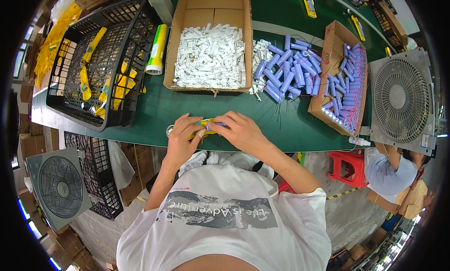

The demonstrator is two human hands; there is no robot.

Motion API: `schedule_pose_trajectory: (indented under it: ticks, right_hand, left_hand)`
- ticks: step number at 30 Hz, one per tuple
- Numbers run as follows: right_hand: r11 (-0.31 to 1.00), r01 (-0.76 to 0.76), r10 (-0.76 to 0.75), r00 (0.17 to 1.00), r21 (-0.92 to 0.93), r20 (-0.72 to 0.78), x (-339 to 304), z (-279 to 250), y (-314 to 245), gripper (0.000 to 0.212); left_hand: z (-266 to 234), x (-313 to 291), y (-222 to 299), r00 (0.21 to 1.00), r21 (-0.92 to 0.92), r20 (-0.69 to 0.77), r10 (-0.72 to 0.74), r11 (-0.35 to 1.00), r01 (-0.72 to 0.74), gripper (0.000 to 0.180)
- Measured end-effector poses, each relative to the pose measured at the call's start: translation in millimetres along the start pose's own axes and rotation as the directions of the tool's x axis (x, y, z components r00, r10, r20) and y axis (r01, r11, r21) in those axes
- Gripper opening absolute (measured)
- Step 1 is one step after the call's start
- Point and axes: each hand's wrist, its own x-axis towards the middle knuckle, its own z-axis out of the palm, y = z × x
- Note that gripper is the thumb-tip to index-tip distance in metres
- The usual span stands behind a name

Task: The person assembles flashlights by taking yellow flashlight housings from a basket, installing small internal components and batteries into them, and placing the assembled units onto the workbench.

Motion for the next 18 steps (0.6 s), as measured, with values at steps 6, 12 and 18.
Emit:
schedule_pose_trajectory:
  ticks: [6, 12, 18]
  right_hand:
    - [0.988, 0.002, 0.000, 1.000, -0.158, 0.009, 2.8, -4.1, -7.5, 0.031]
    - [0.996, 0.046, -0.040, 0.997, -0.081, 0.070, 1.7, -5.3, 1.3, 0.034]
    - [0.928, -0.054, 0.085, 0.994, -0.369, 0.069, -6.6, -1.8, -37.9, 0.049]
  left_hand:
    - [3.0, -2.5, 5.2, 1.000, 0.017, 0.001, 0.017, 1.000, -0.017, 0.011]
    - [8.1, -7.7, 3.9, 1.000, 0.034, 0.003, 0.009, 0.999, -0.009, 0.017]
    - [-3.6, 1.6, 10.3, 0.994, 0.030, 0.100, 0.035, 0.999, -0.038, 0.024]
